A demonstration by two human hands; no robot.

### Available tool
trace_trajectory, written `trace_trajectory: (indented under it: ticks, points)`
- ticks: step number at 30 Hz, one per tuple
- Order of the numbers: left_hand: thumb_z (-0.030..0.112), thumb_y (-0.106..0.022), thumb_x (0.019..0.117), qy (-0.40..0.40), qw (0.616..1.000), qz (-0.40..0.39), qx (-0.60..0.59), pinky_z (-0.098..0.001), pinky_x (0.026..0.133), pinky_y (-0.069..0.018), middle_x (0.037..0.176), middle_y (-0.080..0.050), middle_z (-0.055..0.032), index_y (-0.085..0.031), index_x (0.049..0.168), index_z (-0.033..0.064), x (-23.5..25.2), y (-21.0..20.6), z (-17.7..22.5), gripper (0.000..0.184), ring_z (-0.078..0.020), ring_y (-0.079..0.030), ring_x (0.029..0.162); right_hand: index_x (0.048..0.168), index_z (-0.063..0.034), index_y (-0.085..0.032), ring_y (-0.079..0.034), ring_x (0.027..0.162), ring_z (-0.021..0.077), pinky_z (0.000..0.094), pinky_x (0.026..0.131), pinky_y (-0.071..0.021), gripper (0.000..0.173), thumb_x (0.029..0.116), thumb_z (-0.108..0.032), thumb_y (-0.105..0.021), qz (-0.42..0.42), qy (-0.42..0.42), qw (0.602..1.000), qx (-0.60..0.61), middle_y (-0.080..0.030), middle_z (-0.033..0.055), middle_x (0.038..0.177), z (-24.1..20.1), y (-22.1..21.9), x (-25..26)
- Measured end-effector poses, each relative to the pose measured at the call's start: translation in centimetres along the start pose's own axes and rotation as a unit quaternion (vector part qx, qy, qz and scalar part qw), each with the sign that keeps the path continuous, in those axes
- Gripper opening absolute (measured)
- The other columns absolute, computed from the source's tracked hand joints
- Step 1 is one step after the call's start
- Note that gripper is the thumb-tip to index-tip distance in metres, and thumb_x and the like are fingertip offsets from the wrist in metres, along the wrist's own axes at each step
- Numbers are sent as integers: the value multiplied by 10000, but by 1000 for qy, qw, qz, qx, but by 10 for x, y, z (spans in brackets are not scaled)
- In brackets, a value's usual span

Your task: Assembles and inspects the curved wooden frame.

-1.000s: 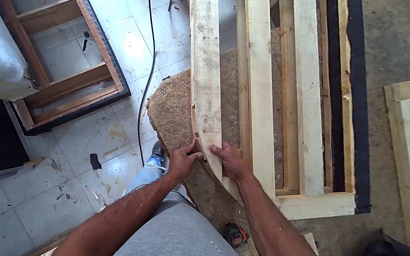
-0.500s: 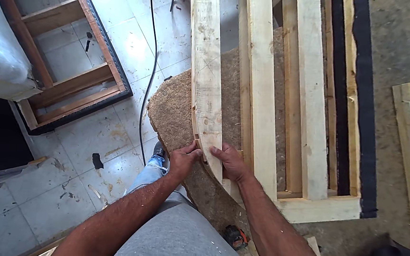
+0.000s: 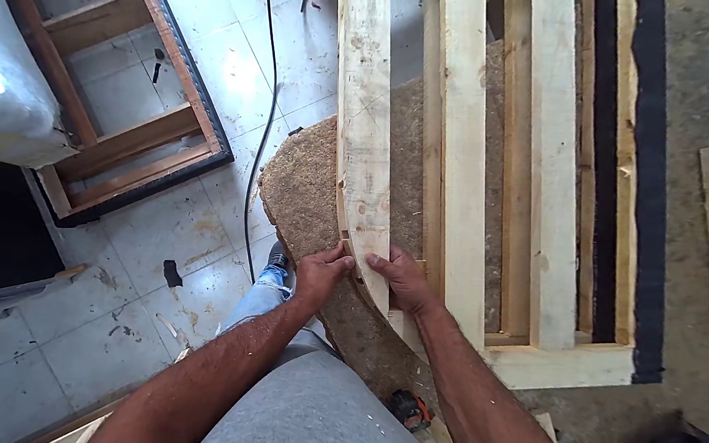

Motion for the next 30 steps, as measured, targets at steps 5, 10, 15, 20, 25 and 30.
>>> trace_trajectory:
  ticks: [5,10,15,20,25,30]
  points:
    - [193,-792,913,-26,998,-30,53,-396,983,-607,1206,-746,-74,-624,1422,95,0,5,-1,545,-185,-736,1064,1259,-26,-599,-747,850,236,407,769,-647,318,994,-189,-666,17,1,1000,9,-739,159,1011,-2,-2,-2]
    - [154,-818,883,-48,996,-29,68,-398,957,-618,1128,-766,-74,-617,1432,102,-1,6,-2,587,-178,-748,1007,1268,-36,-616,-748,854,227,400,771,-647,318,1014,-225,-646,29,13,1000,0,-743,151,1021,-2,-1,0]
    - [111,-797,897,-53,995,-28,74,-391,930,-624,1097,-771,-69,-607,1445,116,-1,6,-3,580,-178,-751,977,1263,-43,-625,-748,851,229,401,767,-646,319,1034,-265,-615,36,15,999,-3,-743,147,1015,-3,0,1]
    - [92,-775,911,-46,996,-33,68,-401,937,-622,1111,-766,-81,-600,1449,116,-1,7,-2,566,-193,-749,995,1250,-31,-622,-748,838,238,409,756,-647,312,1035,-257,-612,41,21,999,3,-741,157,998,-3,-1,1]
    - [62,-761,916,-55,996,-32,62,-401,893,-638,1078,-770,-92,-587,1457,118,-3,8,-1,570,-210,-757,947,1222,-48,-642,-746,807,220,395,726,-647,315,1026,-293,-620,49,16,999,-10,-747,137,976,-5,-2,-3]
    - [20,-743,918,-61,997,-31,28,-422,863,-643,1049,-756,-134,-544,1473,104,-5,7,0,596,-250,-754,909,1214,-9,-640,-743,835,239,412,766,-643,309,1023,-251,-626,46,26,999,7,-739,168,983,-3,0,2]
Point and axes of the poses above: each hand's wrist, its own x-axis towards the middle knuckle, its own y-axis out of the back of the hand, z = x × y, the point moved 3 cm from there along x, towards the middle knuckle
